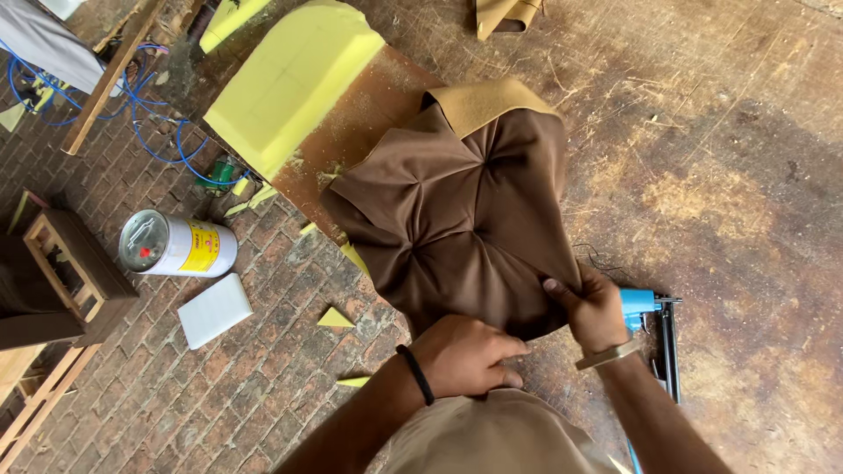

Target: The person staples brown fabric over a yellow foam cushion using a pneumatic staple gun, repeatedly pulling and smoothing the fabric to create a tufted pattern. The person trims excess fabric with shears and continues securing the fabric around the edges.

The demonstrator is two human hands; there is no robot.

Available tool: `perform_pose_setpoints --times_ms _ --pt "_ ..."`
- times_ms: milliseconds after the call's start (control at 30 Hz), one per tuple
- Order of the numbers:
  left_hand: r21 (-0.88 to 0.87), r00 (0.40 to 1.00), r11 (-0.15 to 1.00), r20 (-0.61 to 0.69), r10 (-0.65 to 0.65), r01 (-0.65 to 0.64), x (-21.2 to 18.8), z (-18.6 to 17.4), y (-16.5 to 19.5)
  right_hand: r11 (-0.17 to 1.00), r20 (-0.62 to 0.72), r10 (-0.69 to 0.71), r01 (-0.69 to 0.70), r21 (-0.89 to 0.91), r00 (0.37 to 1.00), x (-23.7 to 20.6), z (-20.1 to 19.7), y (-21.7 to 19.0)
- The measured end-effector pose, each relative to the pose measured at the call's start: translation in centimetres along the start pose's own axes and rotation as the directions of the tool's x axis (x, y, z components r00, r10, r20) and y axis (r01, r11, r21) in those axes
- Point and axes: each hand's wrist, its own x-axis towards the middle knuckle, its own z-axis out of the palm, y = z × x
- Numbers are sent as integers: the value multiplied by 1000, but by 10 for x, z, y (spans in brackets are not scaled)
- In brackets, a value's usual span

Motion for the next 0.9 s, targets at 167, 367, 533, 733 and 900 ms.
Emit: perform_pose_setpoints --times_ms 167,367,533,733,900 --pt "-191 773 972 -634 -15 -138 -21 -54 -18 995 -36 78 -75 65 996 26 5 41" --pt "347 530 911 -828 186 223 -16 -171 -110 905 -527 -422 312 -289 738 0 -31 -11" --pt "-148 823 987 -550 -140 69 1 -205 -145 936 -248 -345 314 -157 905 -49 36 -81" --pt "-419 886 888 -463 -29 -190 -8 -191 -142 891 -181 -323 234 -389 929 -37 223 -133" --pt "-797 837 544 92 539 -262 -5 -190 -179 792 -500 -229 -139 -594 836 -39 265 -137"
